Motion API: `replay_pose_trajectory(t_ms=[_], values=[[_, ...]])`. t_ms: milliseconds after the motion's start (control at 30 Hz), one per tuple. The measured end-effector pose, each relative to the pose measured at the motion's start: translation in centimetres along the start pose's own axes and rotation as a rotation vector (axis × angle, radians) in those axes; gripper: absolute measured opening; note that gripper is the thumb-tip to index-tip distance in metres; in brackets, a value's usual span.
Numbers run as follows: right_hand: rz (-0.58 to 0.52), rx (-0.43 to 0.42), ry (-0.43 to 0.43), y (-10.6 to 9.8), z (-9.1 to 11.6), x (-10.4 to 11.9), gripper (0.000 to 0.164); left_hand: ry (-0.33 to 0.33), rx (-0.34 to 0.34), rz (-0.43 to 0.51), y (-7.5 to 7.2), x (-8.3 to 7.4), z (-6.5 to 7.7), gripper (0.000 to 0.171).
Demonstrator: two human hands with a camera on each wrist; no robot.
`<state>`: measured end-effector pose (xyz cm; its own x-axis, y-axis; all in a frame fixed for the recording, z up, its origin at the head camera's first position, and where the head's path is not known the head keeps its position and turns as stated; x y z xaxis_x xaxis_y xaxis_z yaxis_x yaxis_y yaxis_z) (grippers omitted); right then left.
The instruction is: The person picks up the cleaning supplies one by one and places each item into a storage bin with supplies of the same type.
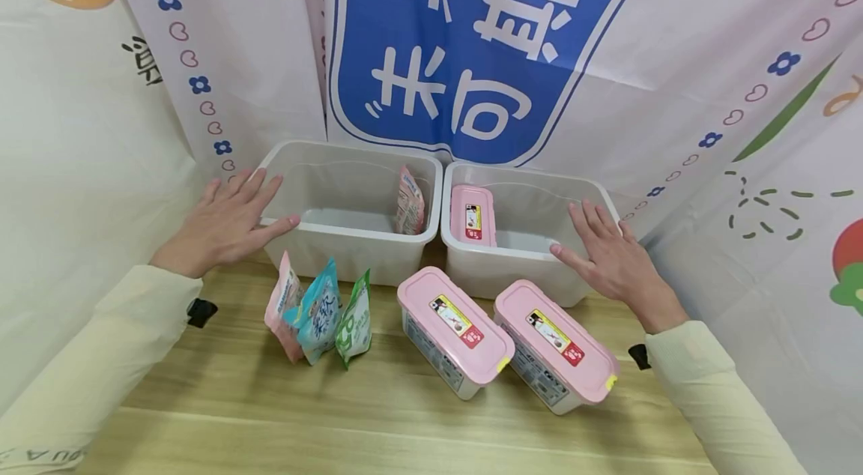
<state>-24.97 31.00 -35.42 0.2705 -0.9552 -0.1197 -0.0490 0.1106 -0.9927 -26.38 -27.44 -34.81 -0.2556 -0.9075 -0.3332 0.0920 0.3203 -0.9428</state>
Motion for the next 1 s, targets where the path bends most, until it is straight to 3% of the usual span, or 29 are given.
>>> replay_pose_trajectory(t_ms=[667,1000], values=[[0.011,-0.019,-0.002,-0.3,0.7,0.2,0.092,0.008,0.009,0.019,0.3,0.5,-0.6,0.096],[-0.044,-0.057,0.012,-3.3,1.9,0.4,0.095,0.004,-0.011,0.063,-0.1,1.3,-1.0,0.105]])
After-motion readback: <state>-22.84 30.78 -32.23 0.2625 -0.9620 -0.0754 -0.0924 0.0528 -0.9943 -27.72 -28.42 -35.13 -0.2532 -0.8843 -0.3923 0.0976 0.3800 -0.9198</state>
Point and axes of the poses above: each hand's wrist, its own z-axis away from the middle knuckle, its own y-axis out of the palm, x = y × z, the point moved 2 cm from there along -z, towards the middle knuckle, and after that the axes turned 12 degrees about z, right-handed, at the moved point
